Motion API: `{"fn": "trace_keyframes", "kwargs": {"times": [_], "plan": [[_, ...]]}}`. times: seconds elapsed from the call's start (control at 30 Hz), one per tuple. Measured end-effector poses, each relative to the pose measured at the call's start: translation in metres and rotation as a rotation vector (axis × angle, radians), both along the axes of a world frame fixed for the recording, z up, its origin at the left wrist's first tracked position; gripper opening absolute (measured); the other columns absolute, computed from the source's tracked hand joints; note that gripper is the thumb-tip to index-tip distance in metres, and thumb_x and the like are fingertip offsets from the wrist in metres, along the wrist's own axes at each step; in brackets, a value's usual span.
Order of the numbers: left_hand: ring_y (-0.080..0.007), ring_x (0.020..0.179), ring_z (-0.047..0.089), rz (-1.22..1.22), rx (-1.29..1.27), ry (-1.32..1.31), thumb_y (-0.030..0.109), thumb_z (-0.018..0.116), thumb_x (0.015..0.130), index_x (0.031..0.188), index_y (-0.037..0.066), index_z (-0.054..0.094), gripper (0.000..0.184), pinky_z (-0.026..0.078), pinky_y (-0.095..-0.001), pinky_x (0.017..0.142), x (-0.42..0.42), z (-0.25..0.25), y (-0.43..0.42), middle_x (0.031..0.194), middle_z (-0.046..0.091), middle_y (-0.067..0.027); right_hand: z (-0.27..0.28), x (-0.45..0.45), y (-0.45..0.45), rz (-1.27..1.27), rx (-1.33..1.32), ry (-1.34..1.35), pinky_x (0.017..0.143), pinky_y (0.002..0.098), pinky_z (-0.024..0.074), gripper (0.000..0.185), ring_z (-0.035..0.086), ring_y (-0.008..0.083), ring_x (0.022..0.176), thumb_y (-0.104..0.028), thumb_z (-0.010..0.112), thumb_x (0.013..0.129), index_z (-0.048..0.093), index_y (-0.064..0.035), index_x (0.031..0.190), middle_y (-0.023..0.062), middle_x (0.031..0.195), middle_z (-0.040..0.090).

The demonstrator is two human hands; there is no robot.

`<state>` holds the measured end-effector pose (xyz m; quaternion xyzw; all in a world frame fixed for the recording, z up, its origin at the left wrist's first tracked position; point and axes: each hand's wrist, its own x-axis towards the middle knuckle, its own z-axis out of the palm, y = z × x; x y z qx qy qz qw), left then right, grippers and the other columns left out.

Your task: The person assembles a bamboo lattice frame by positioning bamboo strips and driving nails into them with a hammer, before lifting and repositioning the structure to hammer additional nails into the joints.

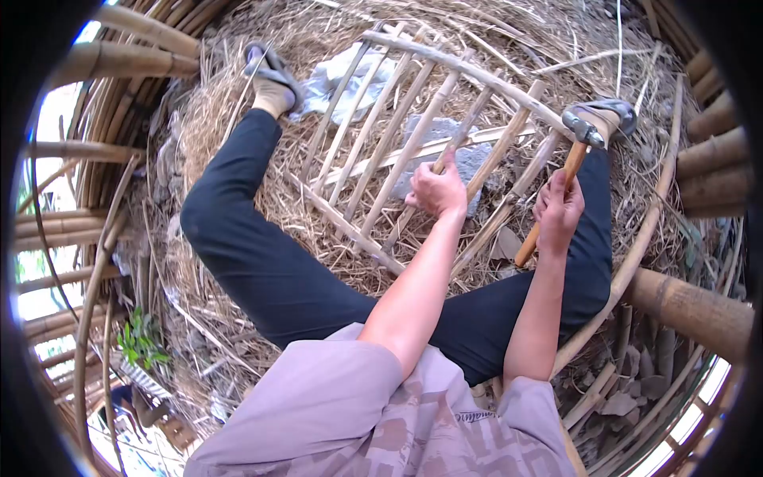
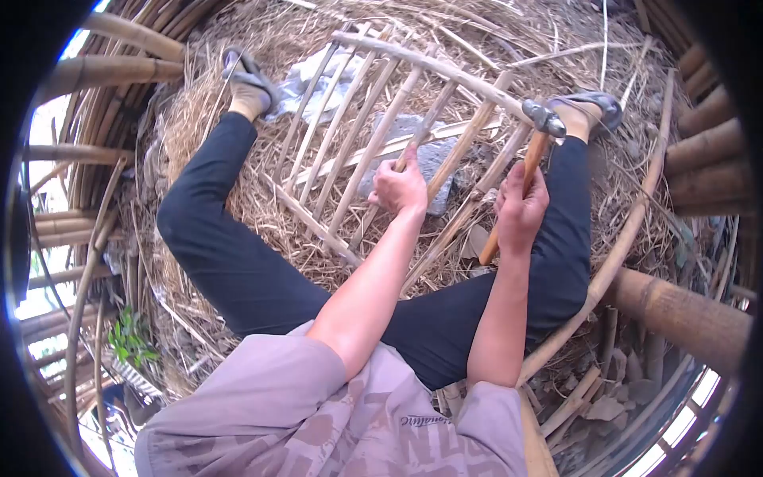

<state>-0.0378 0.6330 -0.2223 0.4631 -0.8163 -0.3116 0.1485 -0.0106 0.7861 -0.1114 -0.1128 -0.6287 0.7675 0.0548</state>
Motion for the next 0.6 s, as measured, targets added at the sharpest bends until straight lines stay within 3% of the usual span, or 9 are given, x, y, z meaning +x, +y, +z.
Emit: {"fn": "trace_keyframes", "kwargs": {"times": [0.13,0.17,0.23,0.27,0.37,0.4,0.5,0.6], "plan": [[-0.0283,0.091,0.068,-0.126,0.163,-0.152,0.071,0.062,0.089,0.087,0.011,0.071,0.061,0.034,-0.0483,0.097,0.001,0.036,-0.014,0.086,0.074,-0.0098,-0.011,-0.002,-0.005,0.05,0.022,-0.012,0.04,0.0187,0.0267,0.03,0.033,0.0002,0.047,-0.036,0.058,0.107,0.052,-0.0106,0.094,-0.0084,0.065,0.038],[-0.0299,0.078,0.071,-0.213,0.148,-0.138,0.071,0.063,0.089,0.08,0.01,0.071,0.063,0.037,-0.0505,0.096,0.005,0.036,-0.022,0.075,0.073,-0.011,-0.011,0.001,-0.006,0.053,0.036,-0.02,0.04,0.0187,0.0262,0.03,0.032,0.0004,0.047,-0.037,0.057,0.107,0.052,-0.0108,0.094,-0.0082,0.065,0.038],[-0.0305,0.075,0.071,-0.405,0.072,-0.087,0.071,0.062,0.09,0.074,0.009,0.072,0.064,0.041,-0.0528,0.096,0.014,0.035,-0.037,0.07,0.072,-0.0119,-0.016,0.001,-0.006,0.051,0.064,0.027,0.04,0.0192,0.0262,0.03,0.031,0.0002,0.047,-0.037,0.058,0.107,0.051,-0.011,0.093,-0.009,0.064,0.037],[-0.0312,0.07,0.071,-0.502,0.058,-0.027,0.066,0.062,0.092,0.071,0.008,0.072,0.062,0.05,-0.053,0.084,0.016,0.025,-0.047,0.069,0.072,-0.0138,-0.013,0.001,-0.006,0.053,0.056,0.033,0.04,0.0193,0.0261,0.031,0.031,0.0002,0.047,-0.038,0.058,0.107,0.051,-0.0111,0.093,-0.009,0.064,0.036],[-0.0297,0.063,0.069,-0.732,0.322,-0.075,0.061,0.061,0.094,0.076,0.006,0.073,0.059,0.055,-0.0473,0.068,0.004,-0.004,-0.079,0.069,0.071,-0.0148,-0.004,0.003,-0.002,0.036,0.027,0.035,0.041,0.0195,0.0272,0.031,0.035,0.0001,0.048,-0.037,0.059,0.107,0.053,-0.0103,0.092,-0.0085,0.065,0.039],[-0.026,0.057,0.066,-0.798,0.455,0.029,0.053,0.064,0.097,0.083,0.003,0.072,0.052,0.052,-0.0441,0.057,0.005,-0.011,-0.083,0.07,0.071,-0.0154,-0.002,0.004,-0.002,0.032,0.017,0.03,0.042,0.0196,0.0279,0.03,0.036,0.0,0.049,-0.036,0.059,0.107,0.053,-0.0099,0.092,-0.0083,0.065,0.041],[-0.0223,0.061,0.067,-0.804,0.837,-0.052,0.043,0.066,0.099,0.097,0.001,0.072,0.043,0.053,-0.0426,0.062,0.002,-0.018,-0.089,0.075,0.072,-0.0173,-0.004,0.002,0.004,0.008,-0.02,0.001,0.041,0.0197,0.0265,0.032,0.034,0.0001,0.048,-0.037,0.058,0.107,0.051,-0.0104,0.091,-0.0086,0.064,0.039],[-0.0144,0.063,0.058,-0.891,0.59,0.046,0.038,0.067,0.1,0.106,0.002,0.07,0.036,0.049,-0.0362,0.06,0.0,-0.024,-0.073,0.072,0.065,-0.0064,0.002,-0.001,0.002,-0.031,-0.051,-0.011,0.041,0.0196,0.0249,0.033,0.033,0.0002,0.047,-0.037,0.058,0.107,0.049,-0.0112,0.09,-0.0081,0.064,0.038]]}}
